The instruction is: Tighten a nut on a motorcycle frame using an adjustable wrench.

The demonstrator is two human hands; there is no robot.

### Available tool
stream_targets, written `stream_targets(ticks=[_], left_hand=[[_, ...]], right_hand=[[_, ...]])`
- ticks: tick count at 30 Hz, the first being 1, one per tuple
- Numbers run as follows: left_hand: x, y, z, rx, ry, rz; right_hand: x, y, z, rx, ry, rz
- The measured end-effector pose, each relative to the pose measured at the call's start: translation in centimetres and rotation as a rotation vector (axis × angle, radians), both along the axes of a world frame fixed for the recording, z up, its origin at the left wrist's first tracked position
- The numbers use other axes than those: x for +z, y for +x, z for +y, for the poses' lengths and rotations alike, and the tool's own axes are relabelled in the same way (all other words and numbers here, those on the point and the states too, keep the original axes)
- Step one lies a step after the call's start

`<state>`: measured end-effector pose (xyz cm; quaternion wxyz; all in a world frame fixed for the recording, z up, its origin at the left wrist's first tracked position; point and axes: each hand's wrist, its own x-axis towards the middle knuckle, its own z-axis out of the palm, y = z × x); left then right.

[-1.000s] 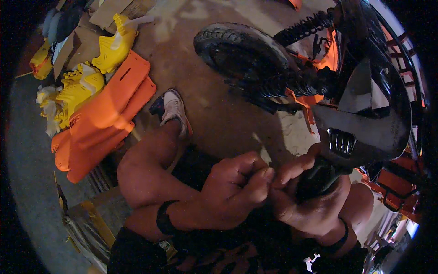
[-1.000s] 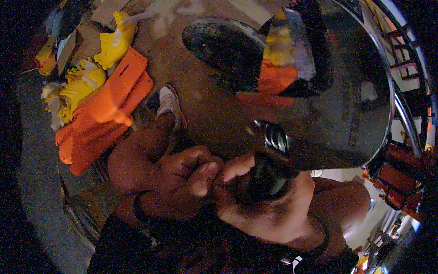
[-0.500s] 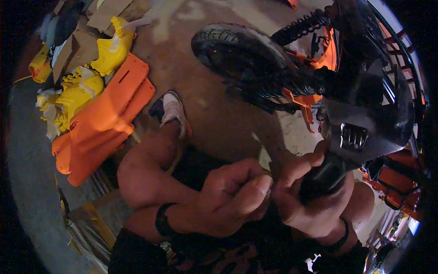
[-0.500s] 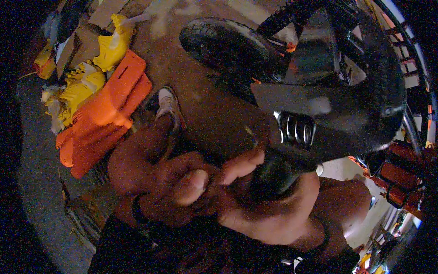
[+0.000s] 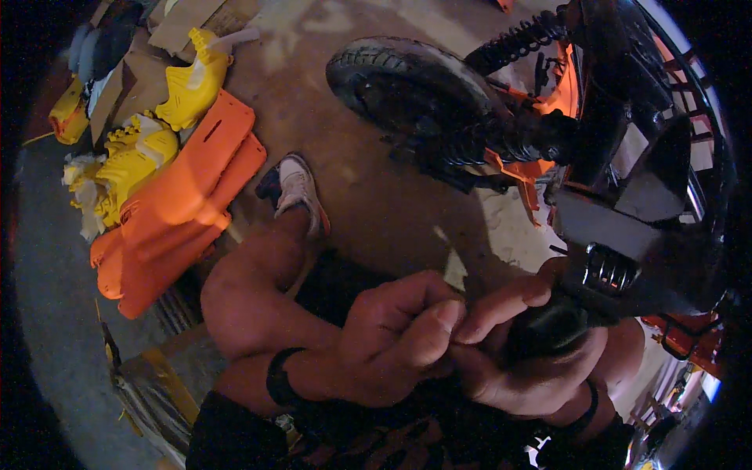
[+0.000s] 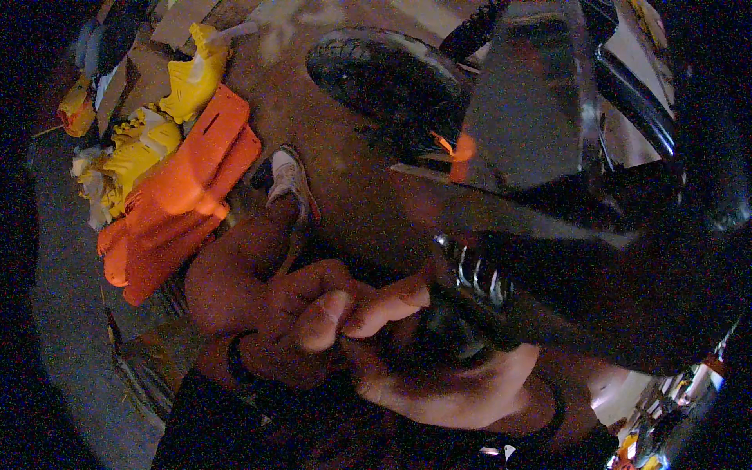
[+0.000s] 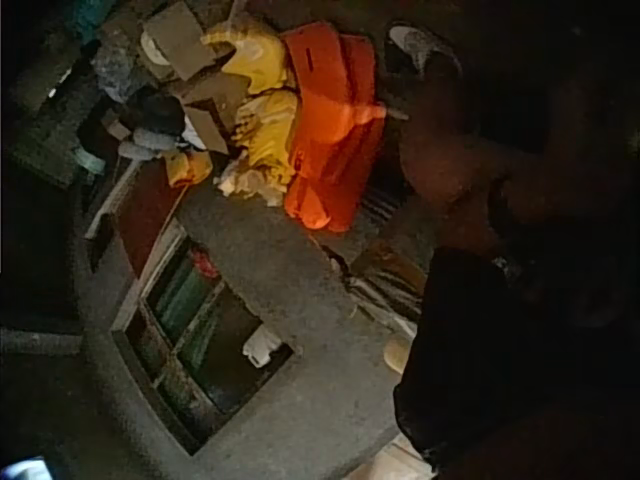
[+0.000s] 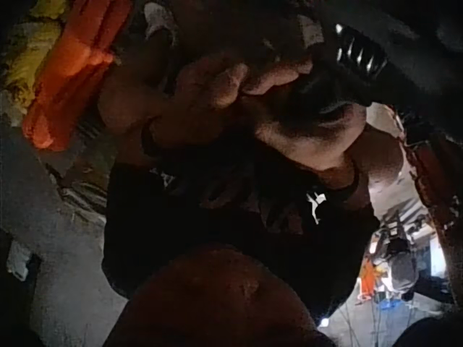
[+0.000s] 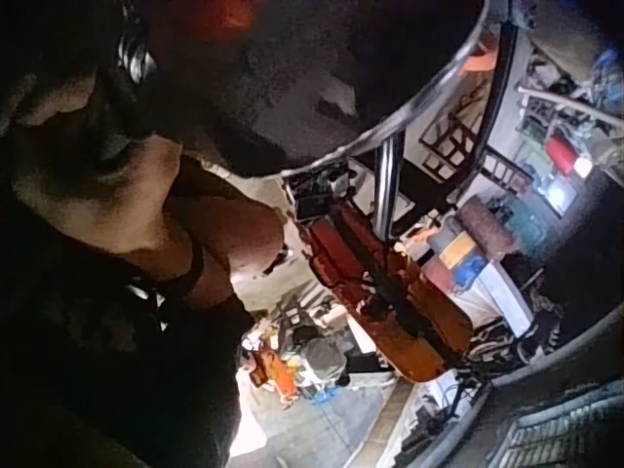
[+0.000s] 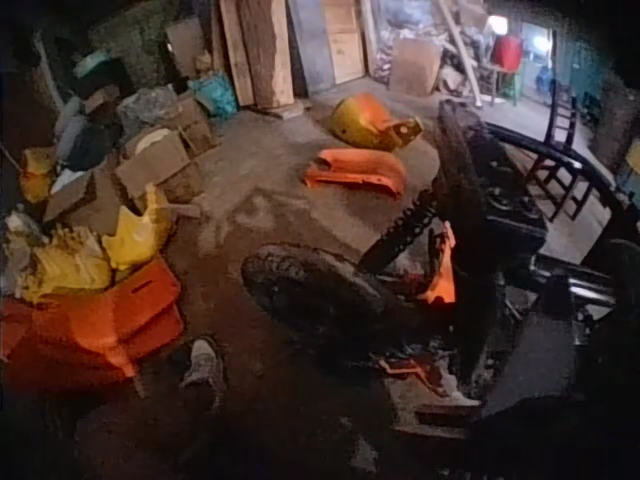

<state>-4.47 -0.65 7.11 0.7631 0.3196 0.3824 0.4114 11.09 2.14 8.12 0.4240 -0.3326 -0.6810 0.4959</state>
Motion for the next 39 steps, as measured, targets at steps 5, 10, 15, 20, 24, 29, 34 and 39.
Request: stream_targets(ticks=[5, 10, 15, 20, 24, 29, 34, 39], left_hand=[[0.2, 0.3, 0.1, 0.051, 0.085, 0.118], [0.4, 0.2, 0.5, 0.043, 0.111, 0.215], [0.2, 0.0, 0.5, 0.017, 0.203, 0.346], [0.2, -0.2, 1.1, -0.028, 0.233, 0.425], [0.0, -0.1, 0.7, 0.003, 0.138, 0.255], [0.3, 0.2, 0.6, 0.009, 0.033, 0.103], [0.3, 0.2, 0.6, -0.013, -0.018, 0.015], [0.2, 0.0, 0.6, -0.024, -0.019, 0.000]], right_hand=[[0.1, 0.5, 0.0, 0.030, -0.018, -0.090], [-0.2, 0.5, -0.1, 0.022, -0.039, -0.093], [-0.6, 0.6, -0.7, -0.017, -0.073, -0.091], [-1.2, 0.4, -0.7, -0.051, -0.066, -0.049], [-1.1, 0.4, -0.6, -0.045, -0.081, -0.011], [-1.0, 0.4, -0.4, -0.013, -0.100, 0.052], [-1.0, 0.3, -0.2, 0.024, -0.084, 0.110], [-0.6, 0.5, -0.6, -0.013, -0.045, 0.026]])
